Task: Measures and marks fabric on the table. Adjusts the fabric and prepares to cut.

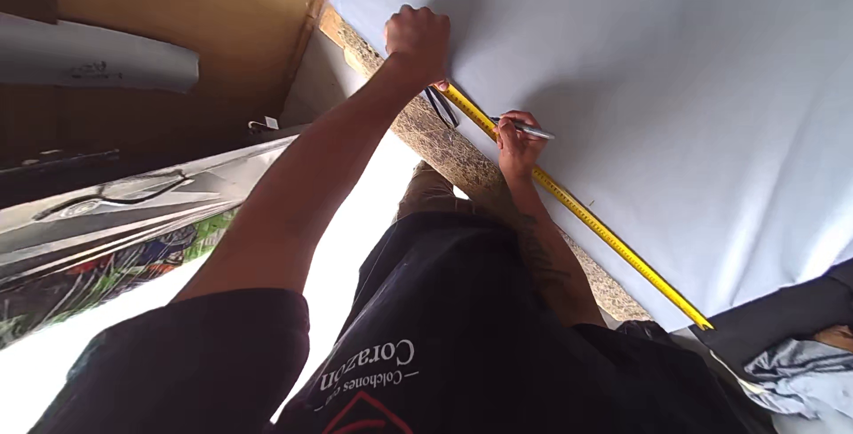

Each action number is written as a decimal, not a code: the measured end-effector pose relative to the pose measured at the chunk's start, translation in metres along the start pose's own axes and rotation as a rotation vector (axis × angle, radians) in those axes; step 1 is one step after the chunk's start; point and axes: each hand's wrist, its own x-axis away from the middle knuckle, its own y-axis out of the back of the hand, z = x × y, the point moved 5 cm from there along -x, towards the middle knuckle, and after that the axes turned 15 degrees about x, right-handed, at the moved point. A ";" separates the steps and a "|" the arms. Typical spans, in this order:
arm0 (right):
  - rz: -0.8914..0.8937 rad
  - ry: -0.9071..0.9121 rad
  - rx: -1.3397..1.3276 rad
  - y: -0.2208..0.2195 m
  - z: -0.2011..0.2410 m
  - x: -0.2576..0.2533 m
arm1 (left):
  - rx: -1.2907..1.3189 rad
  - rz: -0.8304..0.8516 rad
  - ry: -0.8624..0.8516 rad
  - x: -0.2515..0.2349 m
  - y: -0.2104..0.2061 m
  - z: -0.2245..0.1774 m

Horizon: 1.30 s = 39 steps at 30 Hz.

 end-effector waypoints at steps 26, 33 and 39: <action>-0.016 -0.104 0.159 -0.040 0.027 -0.022 | 0.019 -0.081 -0.012 -0.080 0.082 0.150; 0.159 0.028 0.158 -0.170 0.037 -0.084 | 0.039 -0.084 0.010 -0.080 0.081 0.151; 0.179 0.085 0.208 -0.185 0.018 -0.094 | 0.053 -0.083 0.027 -0.082 0.080 0.153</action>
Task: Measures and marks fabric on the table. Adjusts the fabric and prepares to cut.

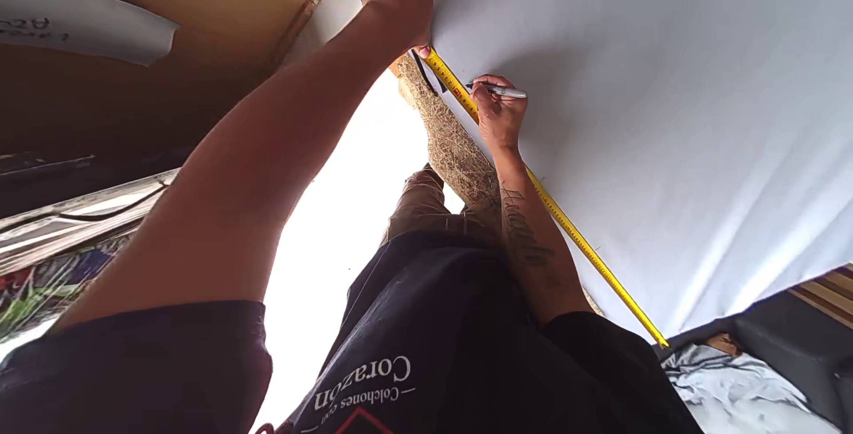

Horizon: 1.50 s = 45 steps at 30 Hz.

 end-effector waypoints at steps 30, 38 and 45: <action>-0.057 -0.157 0.094 0.022 0.004 0.012 | -0.030 0.025 -0.079 0.011 0.005 0.002; 0.132 -0.129 0.911 0.194 0.002 0.152 | 0.084 -0.003 -0.043 0.102 -0.018 0.016; 0.140 -0.442 1.069 0.347 -0.010 0.398 | -0.062 0.106 -0.123 0.216 -0.141 -0.050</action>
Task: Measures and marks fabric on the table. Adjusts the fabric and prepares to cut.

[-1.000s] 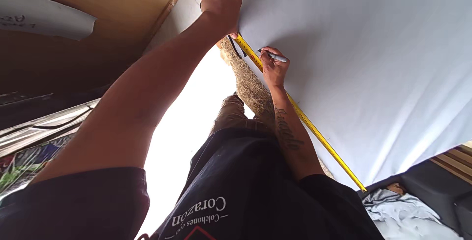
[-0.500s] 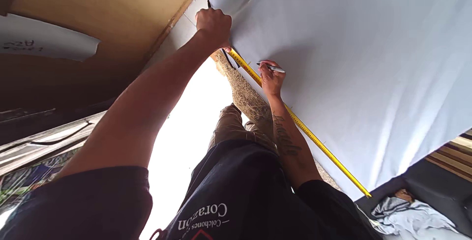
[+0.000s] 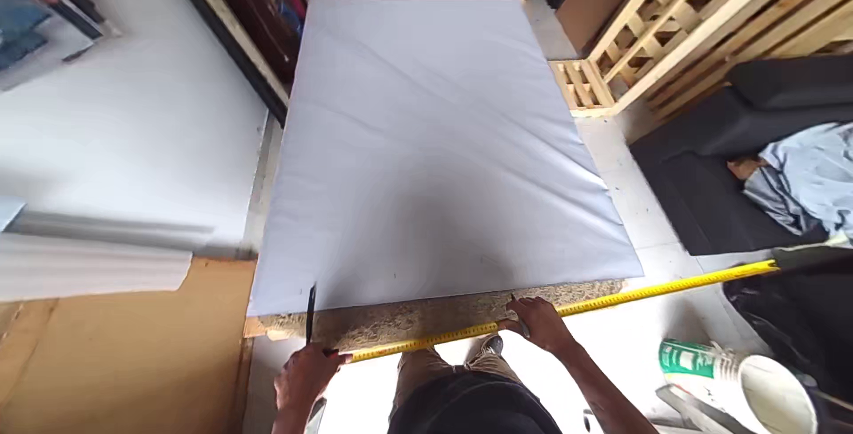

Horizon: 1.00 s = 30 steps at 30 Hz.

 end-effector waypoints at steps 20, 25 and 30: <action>0.057 -0.704 -1.014 -0.153 -0.258 0.411 | -0.914 0.628 -0.762 0.243 -0.381 -0.494; 0.005 -0.829 -1.070 -0.160 -0.337 0.447 | -0.972 0.716 -0.908 0.274 -0.464 -0.613; -0.010 -0.811 -0.717 -0.111 -0.453 0.437 | -0.967 0.768 -0.984 0.326 -0.512 -0.755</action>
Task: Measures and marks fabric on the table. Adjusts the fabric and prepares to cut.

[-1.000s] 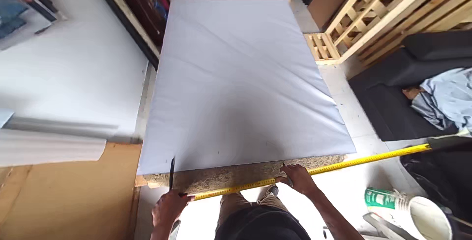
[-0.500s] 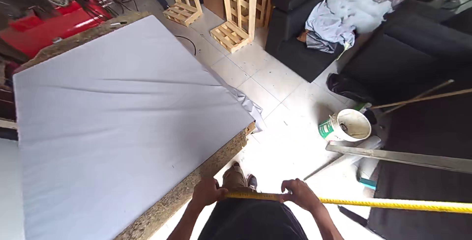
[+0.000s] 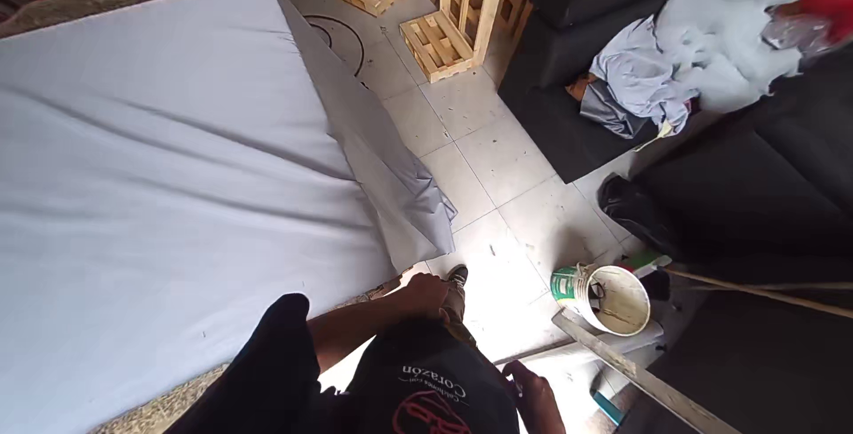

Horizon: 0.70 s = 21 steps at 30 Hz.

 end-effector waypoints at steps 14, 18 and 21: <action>-0.270 0.455 -0.090 0.247 -0.018 -0.260 | 0.441 -0.196 0.020 -0.135 0.192 -0.080; -0.200 0.582 -0.092 0.338 -0.037 -0.346 | 0.653 -0.341 0.230 -0.136 0.231 -0.047; -0.068 0.540 -0.116 0.408 -0.046 -0.420 | 0.869 -0.506 0.418 -0.105 0.247 -0.006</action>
